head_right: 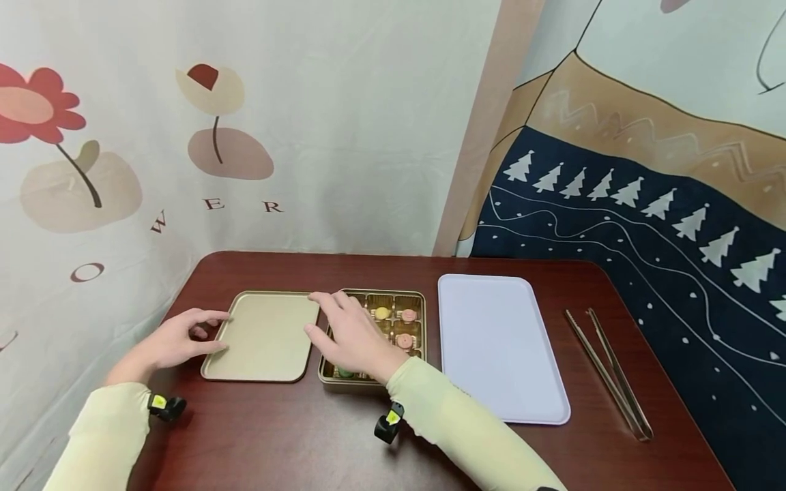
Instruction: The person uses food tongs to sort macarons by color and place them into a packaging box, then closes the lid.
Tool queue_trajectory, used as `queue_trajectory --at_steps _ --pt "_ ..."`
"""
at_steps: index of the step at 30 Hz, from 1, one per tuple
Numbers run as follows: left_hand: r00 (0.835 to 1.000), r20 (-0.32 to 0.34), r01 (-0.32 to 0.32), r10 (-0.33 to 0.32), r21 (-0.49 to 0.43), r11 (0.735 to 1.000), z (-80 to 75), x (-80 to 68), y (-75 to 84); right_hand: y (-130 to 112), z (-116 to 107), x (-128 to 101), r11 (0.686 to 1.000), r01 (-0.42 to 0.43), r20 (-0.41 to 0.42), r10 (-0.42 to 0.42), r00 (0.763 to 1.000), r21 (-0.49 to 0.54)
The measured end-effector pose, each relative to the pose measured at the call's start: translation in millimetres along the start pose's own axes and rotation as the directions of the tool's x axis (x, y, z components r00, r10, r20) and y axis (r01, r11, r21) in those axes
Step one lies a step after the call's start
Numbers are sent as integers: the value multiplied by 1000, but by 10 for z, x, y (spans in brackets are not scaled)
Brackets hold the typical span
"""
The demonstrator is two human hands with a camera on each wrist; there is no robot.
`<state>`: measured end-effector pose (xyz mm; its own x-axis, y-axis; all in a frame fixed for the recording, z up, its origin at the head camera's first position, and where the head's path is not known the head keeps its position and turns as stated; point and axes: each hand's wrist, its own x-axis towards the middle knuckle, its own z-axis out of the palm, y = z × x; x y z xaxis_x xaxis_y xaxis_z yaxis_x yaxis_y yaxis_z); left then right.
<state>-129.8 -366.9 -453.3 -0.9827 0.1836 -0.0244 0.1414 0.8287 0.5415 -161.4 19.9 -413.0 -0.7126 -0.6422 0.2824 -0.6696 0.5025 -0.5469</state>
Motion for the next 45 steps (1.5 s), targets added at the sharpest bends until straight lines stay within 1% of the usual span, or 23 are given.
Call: queue_trajectory --at_steps 3,5,11,16,20,27,31,36,40,43,45 --pt "1000 -5 -19 19 34 999 28 42 6 8 28 -1 1000 -8 2 8 1000 6" --pt "1000 -2 -21 21 46 999 51 66 5 14 48 -1 1000 -5 -2 5 1000 15" --pt "999 7 -40 40 48 998 89 98 -7 31 102 -11 1000 -1 -6 1 1000 17" --pt "999 11 -38 37 65 997 101 97 -11 17 109 -11 1000 4 -4 -4 1000 11" --pt "999 -1 -37 37 76 996 114 81 -10 4 108 -12 1000 7 -2 -7 1000 11" --pt "997 -26 -67 69 78 995 119 61 -34 1 100 -19 1000 -8 8 7 1000 23" --pt "997 -17 -68 69 65 996 95 49 -46 12 97 -21 1000 -13 10 13 1000 24" --pt "998 -21 -56 57 72 996 47 27 -57 26 100 -20 999 -17 4 17 1000 28" --pt "997 -52 -57 61 72 996 -16 10 -44 34 100 -17 999 -19 -5 19 1000 28" --pt "992 -94 -72 80 81 994 -95 5 -14 43 100 -15 999 -26 -7 27 1000 36" --pt "986 -130 -90 102 96 991 -165 2 24 44 96 -15 998 -39 -7 39 999 41"
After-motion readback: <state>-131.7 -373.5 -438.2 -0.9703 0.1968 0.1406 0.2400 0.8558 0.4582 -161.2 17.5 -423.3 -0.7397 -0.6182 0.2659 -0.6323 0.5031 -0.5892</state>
